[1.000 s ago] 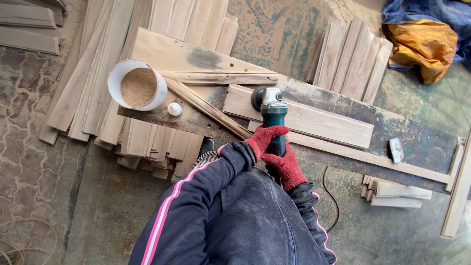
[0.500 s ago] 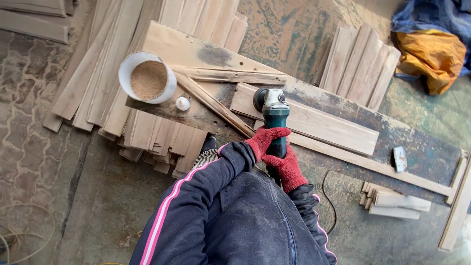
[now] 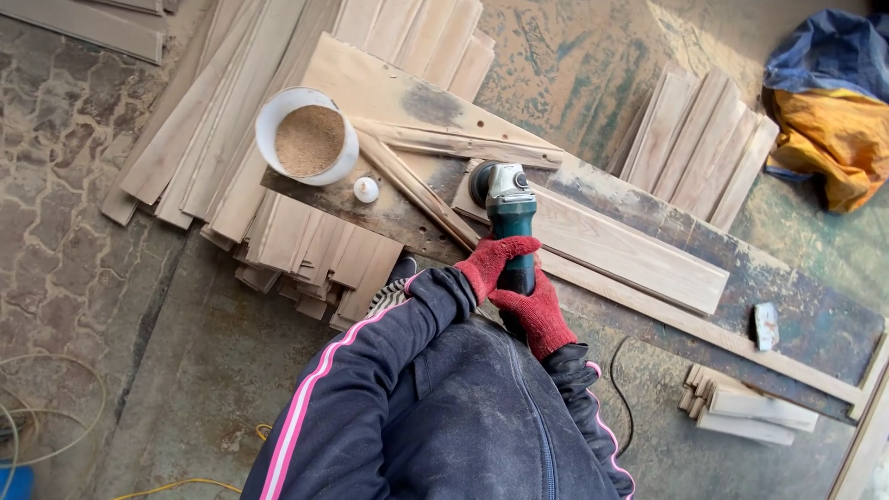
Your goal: Sanding several wood planks using a power angle grinder equipped with a sanding disc.
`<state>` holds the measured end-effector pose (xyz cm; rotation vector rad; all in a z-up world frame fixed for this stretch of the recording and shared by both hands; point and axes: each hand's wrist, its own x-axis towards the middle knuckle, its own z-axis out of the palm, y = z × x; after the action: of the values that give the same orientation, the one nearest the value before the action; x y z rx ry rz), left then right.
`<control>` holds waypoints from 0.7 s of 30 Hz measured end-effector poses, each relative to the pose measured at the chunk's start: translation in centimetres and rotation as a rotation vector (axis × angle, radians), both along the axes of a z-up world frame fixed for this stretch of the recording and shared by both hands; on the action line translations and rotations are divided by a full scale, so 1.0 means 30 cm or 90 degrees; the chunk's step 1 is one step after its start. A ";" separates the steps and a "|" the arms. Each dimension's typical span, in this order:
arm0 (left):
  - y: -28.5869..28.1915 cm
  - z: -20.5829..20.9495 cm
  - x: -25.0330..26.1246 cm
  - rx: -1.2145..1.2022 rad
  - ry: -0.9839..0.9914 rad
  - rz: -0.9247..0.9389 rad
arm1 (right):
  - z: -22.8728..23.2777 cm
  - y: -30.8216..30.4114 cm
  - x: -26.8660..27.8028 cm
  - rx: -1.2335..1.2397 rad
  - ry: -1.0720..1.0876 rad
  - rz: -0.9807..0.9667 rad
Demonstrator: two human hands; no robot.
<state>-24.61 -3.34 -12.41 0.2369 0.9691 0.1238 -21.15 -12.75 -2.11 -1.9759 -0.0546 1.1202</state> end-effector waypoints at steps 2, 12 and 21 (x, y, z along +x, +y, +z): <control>-0.025 0.065 0.025 0.029 -0.015 -0.040 | -0.035 -0.059 0.005 -0.002 0.006 -0.046; -0.238 0.020 0.257 0.046 -0.114 -0.227 | -0.153 -0.334 0.086 0.021 -0.025 -0.301; -0.233 0.028 0.268 0.048 -0.086 -0.232 | -0.170 -0.344 0.097 0.035 -0.029 -0.296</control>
<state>-16.58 -10.34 -11.57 0.4639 0.7744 -0.1561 -18.23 -23.06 -7.21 -1.8371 0.3312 0.7603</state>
